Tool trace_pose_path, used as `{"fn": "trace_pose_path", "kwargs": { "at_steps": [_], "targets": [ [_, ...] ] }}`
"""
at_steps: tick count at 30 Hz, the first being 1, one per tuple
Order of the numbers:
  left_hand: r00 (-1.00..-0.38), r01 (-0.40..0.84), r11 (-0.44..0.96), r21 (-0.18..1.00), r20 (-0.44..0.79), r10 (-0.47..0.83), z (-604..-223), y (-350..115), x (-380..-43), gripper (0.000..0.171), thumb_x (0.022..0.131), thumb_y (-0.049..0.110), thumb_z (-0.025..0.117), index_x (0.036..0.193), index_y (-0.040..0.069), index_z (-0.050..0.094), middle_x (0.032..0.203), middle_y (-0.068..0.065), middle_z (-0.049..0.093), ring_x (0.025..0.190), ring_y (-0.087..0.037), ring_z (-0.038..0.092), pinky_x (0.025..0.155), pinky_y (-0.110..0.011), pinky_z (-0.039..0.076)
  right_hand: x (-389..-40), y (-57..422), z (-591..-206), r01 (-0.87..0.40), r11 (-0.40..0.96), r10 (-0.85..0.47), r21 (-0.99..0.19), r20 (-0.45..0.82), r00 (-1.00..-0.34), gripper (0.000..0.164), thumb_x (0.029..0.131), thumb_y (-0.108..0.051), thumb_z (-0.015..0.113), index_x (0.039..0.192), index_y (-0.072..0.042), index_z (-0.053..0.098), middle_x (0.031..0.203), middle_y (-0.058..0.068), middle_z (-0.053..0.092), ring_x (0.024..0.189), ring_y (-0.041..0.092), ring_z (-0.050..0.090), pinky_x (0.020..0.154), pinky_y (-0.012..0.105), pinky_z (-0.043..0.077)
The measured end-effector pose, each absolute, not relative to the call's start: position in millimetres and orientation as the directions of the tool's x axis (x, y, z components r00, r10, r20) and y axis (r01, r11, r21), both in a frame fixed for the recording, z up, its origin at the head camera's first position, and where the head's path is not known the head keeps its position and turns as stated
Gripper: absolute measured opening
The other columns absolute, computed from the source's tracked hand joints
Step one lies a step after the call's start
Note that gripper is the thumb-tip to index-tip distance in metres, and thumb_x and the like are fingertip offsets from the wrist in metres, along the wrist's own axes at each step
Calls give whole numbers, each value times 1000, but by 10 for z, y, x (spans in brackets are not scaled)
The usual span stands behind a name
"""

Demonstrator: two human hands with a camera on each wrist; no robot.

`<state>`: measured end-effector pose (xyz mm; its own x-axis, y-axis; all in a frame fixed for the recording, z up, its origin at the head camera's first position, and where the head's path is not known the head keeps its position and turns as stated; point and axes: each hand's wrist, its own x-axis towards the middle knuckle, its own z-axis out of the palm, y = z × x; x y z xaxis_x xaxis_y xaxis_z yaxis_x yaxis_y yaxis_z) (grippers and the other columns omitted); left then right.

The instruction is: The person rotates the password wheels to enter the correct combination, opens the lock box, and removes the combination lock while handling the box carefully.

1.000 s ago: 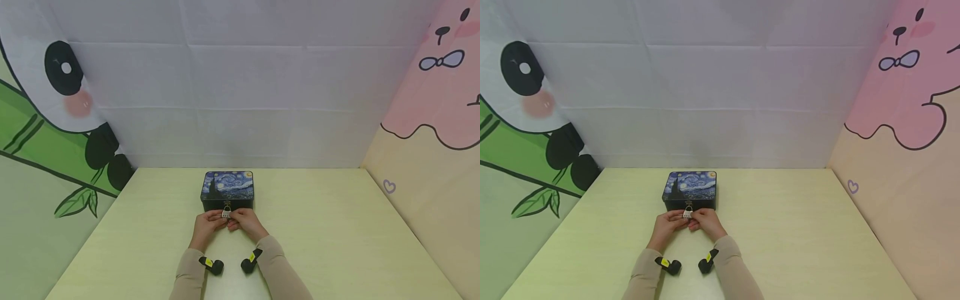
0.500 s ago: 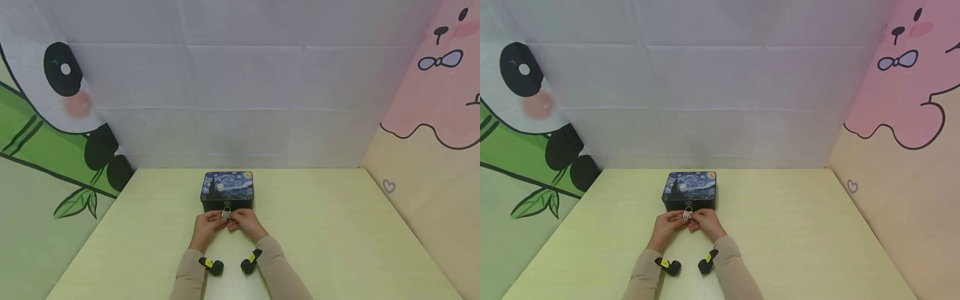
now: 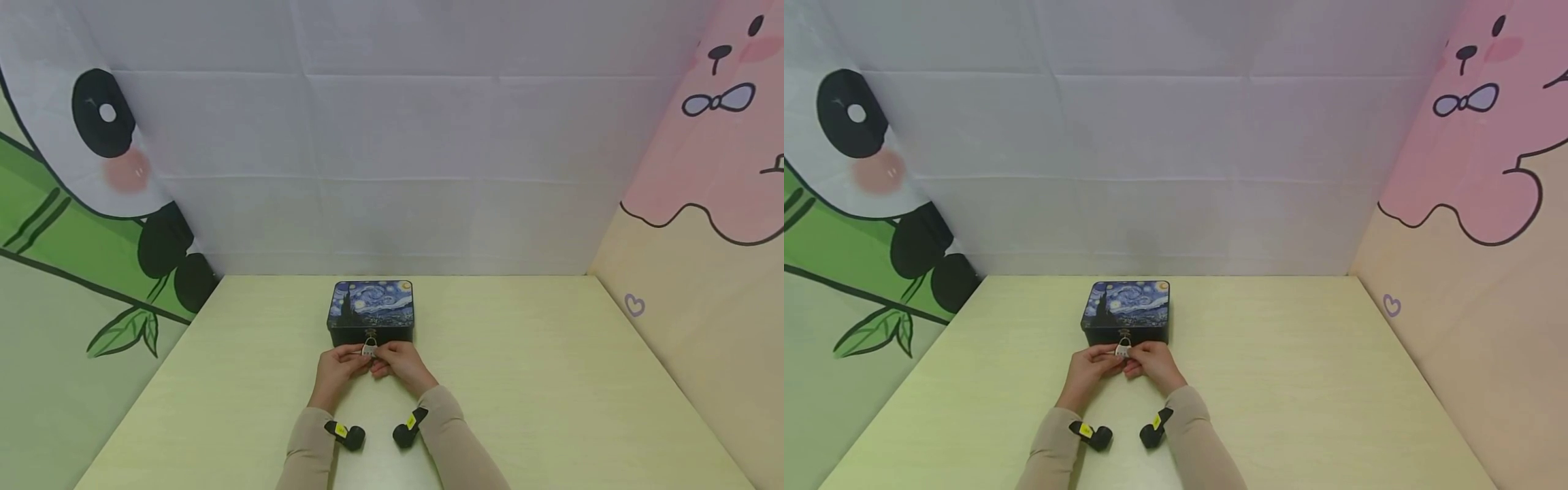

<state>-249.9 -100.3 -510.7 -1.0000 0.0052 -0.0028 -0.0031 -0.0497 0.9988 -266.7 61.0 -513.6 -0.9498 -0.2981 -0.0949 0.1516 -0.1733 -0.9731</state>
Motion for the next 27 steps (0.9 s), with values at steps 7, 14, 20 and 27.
{"fn": "trace_pose_path", "kwargs": {
  "at_steps": [7, 14, 20, 27],
  "targets": [
    [-1000, -11, -73, 997, -10, 5, -5217, -1017, -2570, 27, 89, -13, 65, 114, -22, 60, 92, -28, 70, 78, -23, 72, 71, -34, 63, -2744, 605, -5244, 166, -164, -300, -972, -112, -947, 22, 100, 1, 53, 105, 21, 61, 75, 11, 65, 61, 11, 65, 61, 26, 60],
    [-1000, 5, -46, 999, 4, -21, -5313, -1009, -2597, 28, 87, -10, 69, 114, -19, 63, 92, -26, 72, 75, -19, 72, 68, -30, 62, -2766, 599, -5303, 171, -165, -294, -971, -117, -949, 24, 101, -3, 54, 106, 19, 62, 73, 8, 65, 61, 11, 65, 60, 25, 60],
    [-999, -3, -26, 1000, -4, -41, -5325, -1009, -2595, 32, 82, -13, 72, 113, -18, 65, 100, -26, 71, 81, -17, 71, 69, -28, 62, -2741, 591, -5269, 168, -169, -293, -971, -113, -949, 23, 100, -2, 55, 105, 19, 61, 71, 6, 64, 61, 10, 65, 58, 24, 59],
    [-998, -19, -27, 999, -21, -51, -5312, -1002, -2607, 34, 81, -14, 72, 114, -18, 64, 101, -26, 71, 84, -19, 71, 72, -30, 62, -2736, 594, -5277, 158, -170, -288, -973, -105, -952, 22, 100, -3, 55, 103, 18, 62, 71, 6, 65, 61, 11, 65, 58, 25, 60]
  ]
}}
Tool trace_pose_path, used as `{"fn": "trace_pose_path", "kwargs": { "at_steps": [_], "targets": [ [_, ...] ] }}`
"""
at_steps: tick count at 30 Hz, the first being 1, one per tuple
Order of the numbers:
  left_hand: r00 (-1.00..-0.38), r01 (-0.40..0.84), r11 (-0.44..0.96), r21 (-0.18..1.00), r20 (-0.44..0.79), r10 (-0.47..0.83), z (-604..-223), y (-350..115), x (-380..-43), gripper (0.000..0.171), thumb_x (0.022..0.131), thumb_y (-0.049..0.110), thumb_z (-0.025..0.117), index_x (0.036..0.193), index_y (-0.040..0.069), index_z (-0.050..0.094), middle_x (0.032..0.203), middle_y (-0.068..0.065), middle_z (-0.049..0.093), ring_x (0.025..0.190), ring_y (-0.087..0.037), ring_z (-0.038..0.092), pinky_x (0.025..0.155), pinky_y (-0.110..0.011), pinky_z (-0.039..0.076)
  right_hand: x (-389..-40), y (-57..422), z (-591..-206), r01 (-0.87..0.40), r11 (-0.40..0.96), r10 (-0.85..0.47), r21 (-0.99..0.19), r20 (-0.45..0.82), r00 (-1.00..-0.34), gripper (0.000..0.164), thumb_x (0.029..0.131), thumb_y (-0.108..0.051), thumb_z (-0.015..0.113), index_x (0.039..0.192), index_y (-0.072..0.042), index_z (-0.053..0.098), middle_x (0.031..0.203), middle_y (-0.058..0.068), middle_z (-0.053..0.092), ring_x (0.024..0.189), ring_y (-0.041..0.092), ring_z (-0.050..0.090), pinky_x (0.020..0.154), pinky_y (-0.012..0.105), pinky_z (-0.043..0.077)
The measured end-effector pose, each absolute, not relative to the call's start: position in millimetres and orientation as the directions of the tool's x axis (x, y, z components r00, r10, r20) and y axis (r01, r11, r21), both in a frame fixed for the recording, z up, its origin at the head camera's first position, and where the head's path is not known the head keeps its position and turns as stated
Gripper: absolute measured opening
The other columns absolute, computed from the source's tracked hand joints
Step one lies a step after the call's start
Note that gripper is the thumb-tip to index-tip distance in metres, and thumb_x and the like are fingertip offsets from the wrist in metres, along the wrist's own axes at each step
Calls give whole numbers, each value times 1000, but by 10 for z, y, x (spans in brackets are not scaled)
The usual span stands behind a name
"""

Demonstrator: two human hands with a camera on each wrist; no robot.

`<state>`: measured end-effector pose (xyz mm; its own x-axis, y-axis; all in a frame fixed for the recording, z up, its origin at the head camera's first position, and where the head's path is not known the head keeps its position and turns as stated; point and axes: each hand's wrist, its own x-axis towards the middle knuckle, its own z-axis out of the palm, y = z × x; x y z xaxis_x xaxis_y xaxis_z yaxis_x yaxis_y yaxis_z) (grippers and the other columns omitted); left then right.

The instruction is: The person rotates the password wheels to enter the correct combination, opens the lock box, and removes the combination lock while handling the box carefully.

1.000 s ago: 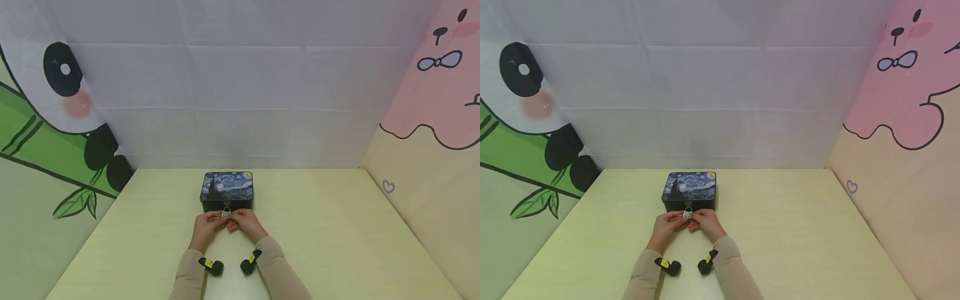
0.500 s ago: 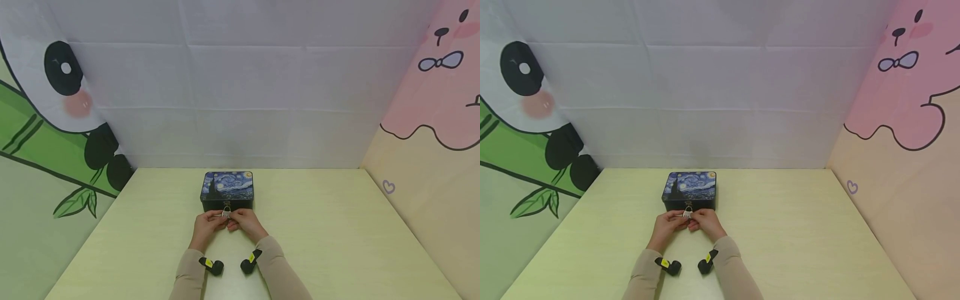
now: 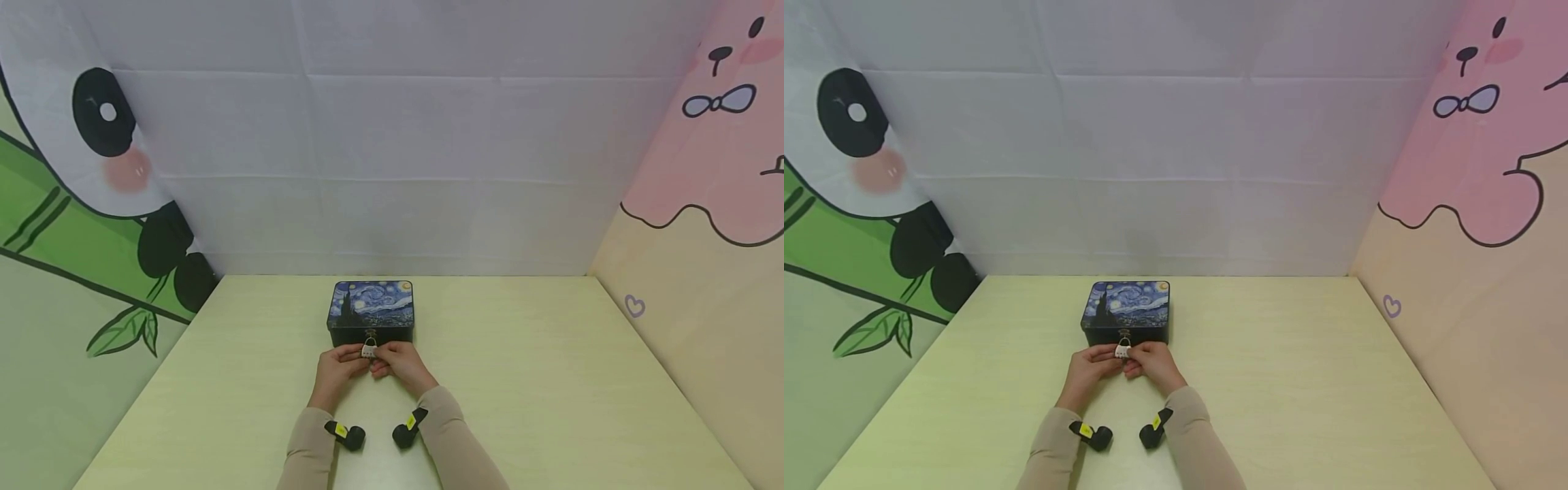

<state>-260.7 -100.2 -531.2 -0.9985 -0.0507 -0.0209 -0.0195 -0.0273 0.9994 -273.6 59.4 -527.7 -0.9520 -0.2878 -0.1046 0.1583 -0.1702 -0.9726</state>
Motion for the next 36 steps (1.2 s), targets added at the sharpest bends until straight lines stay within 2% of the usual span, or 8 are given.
{"fn": "trace_pose_path", "kwargs": {
  "at_steps": [26, 36],
  "targets": [
    [-998, -12, -26, 1000, -14, -58, -5355, -1005, -2626, 31, 82, -19, 67, 113, -20, 64, 92, -23, 72, 76, -16, 71, 69, -29, 62, -2734, 595, -5285, 165, -169, -292, -972, -110, -950, 21, 101, -2, 54, 104, 18, 62, 71, 6, 64, 61, 10, 65, 59, 24, 60],
    [-1000, 8, -24, 1000, 7, -27, -5322, -1012, -2600, 28, 87, -13, 67, 113, -21, 63, 97, -28, 70, 81, -19, 72, 72, -29, 62, -2747, 598, -5286, 165, -174, -292, -971, -110, -950, 23, 101, -1, 54, 105, 20, 61, 72, 7, 65, 61, 10, 65, 60, 25, 60]
  ]
}}
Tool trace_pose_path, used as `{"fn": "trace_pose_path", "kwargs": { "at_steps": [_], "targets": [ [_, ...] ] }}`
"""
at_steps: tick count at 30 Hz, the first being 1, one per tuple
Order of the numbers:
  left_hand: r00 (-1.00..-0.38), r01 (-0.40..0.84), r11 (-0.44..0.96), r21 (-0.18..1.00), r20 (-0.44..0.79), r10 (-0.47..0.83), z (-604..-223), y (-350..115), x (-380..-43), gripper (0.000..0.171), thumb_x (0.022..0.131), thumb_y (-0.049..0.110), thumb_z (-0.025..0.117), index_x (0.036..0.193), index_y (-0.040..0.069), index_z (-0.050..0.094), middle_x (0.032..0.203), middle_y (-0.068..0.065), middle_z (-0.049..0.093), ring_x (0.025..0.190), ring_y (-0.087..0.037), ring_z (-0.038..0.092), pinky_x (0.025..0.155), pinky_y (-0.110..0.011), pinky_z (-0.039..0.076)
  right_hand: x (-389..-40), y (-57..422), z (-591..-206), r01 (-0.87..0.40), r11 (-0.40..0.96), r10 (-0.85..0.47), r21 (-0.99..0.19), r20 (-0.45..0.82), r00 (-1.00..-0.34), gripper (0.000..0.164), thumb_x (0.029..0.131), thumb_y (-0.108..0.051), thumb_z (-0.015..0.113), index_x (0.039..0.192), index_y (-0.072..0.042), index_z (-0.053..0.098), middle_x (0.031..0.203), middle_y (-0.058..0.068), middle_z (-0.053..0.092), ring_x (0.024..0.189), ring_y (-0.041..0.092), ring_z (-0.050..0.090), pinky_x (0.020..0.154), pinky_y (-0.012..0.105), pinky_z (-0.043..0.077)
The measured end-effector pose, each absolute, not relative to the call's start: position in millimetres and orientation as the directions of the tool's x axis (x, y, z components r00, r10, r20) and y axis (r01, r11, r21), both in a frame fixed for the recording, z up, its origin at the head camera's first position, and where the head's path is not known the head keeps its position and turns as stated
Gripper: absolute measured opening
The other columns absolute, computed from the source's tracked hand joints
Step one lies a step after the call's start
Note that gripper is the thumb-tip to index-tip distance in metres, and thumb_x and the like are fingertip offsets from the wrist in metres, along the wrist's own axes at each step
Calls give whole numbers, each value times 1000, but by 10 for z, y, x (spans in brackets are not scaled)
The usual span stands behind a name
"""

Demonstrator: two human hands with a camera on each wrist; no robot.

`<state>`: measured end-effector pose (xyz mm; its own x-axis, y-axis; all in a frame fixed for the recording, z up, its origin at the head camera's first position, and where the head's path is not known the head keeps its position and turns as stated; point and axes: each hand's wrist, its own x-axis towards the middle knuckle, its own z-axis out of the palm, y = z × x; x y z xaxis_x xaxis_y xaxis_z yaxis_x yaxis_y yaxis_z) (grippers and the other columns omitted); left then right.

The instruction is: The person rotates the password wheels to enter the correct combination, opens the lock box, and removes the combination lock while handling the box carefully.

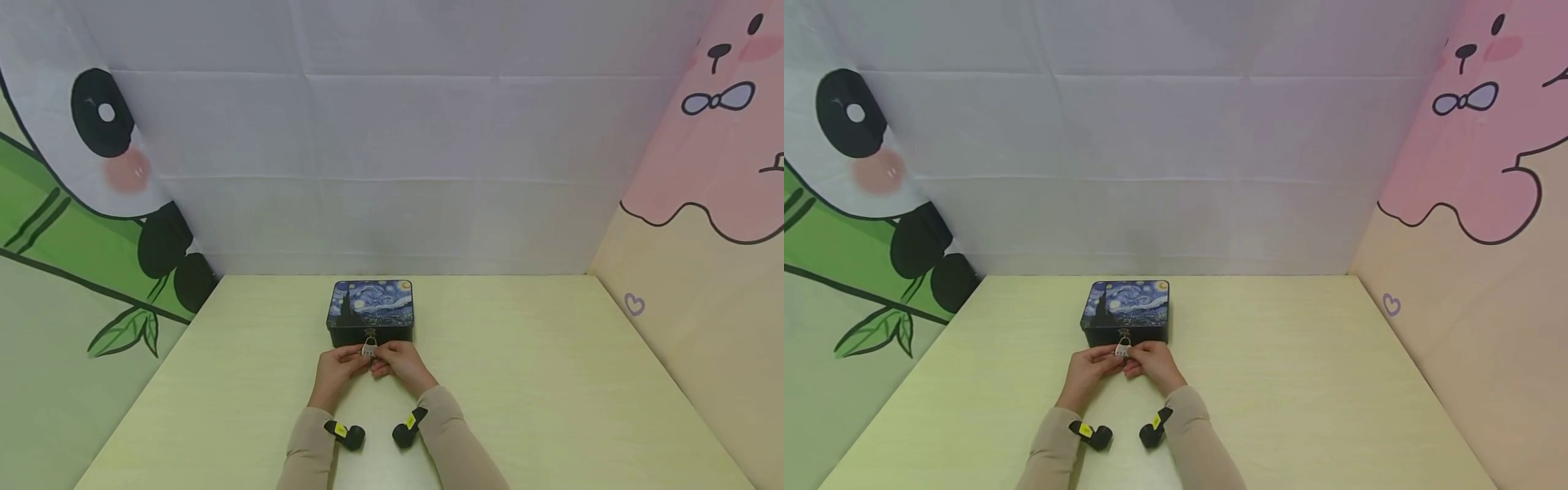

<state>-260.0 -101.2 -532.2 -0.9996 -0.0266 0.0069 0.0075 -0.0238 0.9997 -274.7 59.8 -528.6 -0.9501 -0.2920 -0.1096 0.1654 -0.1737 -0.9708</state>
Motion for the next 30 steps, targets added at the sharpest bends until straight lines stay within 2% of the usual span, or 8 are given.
{"fn": "trace_pose_path", "kwargs": {
  "at_steps": [16, 30],
  "targets": [
    [-1000, 17, -58, 998, 16, -23, -5344, -1018, -2613, 23, 87, -14, 67, 109, -18, 66, 88, -22, 72, 74, -15, 72, 69, -27, 62, -2751, 597, -5288, 169, -163, -288, -972, -117, -951, 20, 100, 0, 54, 103, 17, 63, 72, 6, 65, 62, 11, 66, 60, 25, 60],
    [-1000, 15, -10, 1000, 15, -24, -5331, -1025, -2599, 28, 87, -10, 70, 113, -20, 64, 95, -25, 72, 78, -14, 71, 69, -25, 61, -2730, 603, -5274, 167, -166, -292, -972, -113, -950, 22, 101, -1, 54, 106, 19, 61, 72, 7, 65, 62, 10, 65, 61, 25, 60]
  ]
}}
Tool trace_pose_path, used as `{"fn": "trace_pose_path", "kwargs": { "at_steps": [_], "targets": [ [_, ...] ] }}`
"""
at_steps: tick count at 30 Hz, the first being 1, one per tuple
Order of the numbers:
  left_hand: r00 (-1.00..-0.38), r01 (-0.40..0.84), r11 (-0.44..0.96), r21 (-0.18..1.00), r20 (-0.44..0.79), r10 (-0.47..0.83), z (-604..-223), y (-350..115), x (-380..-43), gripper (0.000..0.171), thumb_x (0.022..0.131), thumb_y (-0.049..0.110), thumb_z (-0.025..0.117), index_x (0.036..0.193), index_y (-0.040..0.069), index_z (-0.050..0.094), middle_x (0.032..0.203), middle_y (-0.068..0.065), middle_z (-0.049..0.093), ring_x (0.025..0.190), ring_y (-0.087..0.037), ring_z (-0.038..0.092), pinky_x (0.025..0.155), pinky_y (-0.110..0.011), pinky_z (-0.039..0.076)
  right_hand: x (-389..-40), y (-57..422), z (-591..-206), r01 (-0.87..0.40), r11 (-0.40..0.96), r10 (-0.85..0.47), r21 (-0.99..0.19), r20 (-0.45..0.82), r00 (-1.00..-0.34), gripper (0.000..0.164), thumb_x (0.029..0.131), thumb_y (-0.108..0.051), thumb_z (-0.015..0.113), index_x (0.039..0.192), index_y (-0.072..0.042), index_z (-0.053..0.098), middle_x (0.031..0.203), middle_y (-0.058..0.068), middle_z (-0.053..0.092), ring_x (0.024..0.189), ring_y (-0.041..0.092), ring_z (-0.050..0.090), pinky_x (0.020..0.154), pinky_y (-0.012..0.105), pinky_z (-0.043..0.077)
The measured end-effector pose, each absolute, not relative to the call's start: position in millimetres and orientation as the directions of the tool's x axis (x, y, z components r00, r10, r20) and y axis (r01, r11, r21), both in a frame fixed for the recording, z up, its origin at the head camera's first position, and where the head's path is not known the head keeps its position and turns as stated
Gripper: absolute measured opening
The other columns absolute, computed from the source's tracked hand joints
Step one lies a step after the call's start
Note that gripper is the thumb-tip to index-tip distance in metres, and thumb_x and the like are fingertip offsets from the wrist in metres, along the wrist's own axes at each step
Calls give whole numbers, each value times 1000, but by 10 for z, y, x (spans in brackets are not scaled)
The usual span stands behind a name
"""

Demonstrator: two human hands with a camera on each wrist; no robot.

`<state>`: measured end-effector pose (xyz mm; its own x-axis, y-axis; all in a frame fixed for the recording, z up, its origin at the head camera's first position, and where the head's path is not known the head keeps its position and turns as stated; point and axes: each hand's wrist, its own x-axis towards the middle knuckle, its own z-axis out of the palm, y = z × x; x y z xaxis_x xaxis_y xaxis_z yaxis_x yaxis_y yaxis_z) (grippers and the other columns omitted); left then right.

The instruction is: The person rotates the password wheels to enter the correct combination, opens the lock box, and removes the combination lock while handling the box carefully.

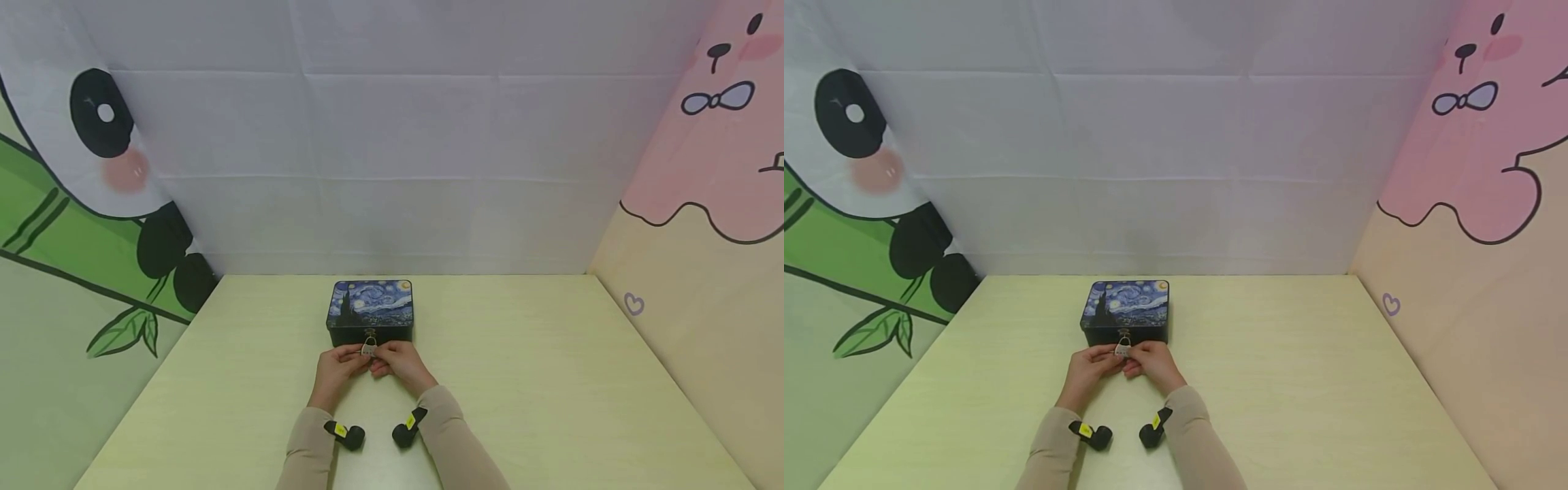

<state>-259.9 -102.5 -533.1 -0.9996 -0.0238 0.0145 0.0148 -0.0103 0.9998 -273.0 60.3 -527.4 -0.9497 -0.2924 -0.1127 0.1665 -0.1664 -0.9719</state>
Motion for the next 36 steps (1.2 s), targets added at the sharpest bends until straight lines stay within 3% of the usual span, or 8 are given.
{"fn": "trace_pose_path", "kwargs": {
  "at_steps": [18, 36],
  "targets": [
    [-997, -28, -89, 996, -34, -68, -5328, -1015, -2609, 27, 88, -9, 64, 114, -18, 65, 103, -24, 71, 76, -15, 71, 68, -29, 62, -2736, 598, -5271, 146, -156, -274, -977, -99, -957, 23, 101, -4, 55, 106, 18, 62, 73, 8, 65, 61, 10, 65, 60, 27, 61],
    [-998, -52, -50, 997, -54, -37, -5217, -1027, -2557, 27, 92, -6, 65, 117, -17, 65, 109, -29, 68, 83, -26, 73, 73, -34, 62, -2741, 595, -5306, 138, -145, -265, -980, -96, -959, 23, 101, -2, 54, 106, 19, 63, 77, 13, 67, 62, 12, 66, 61, 29, 62]
  ]
}}
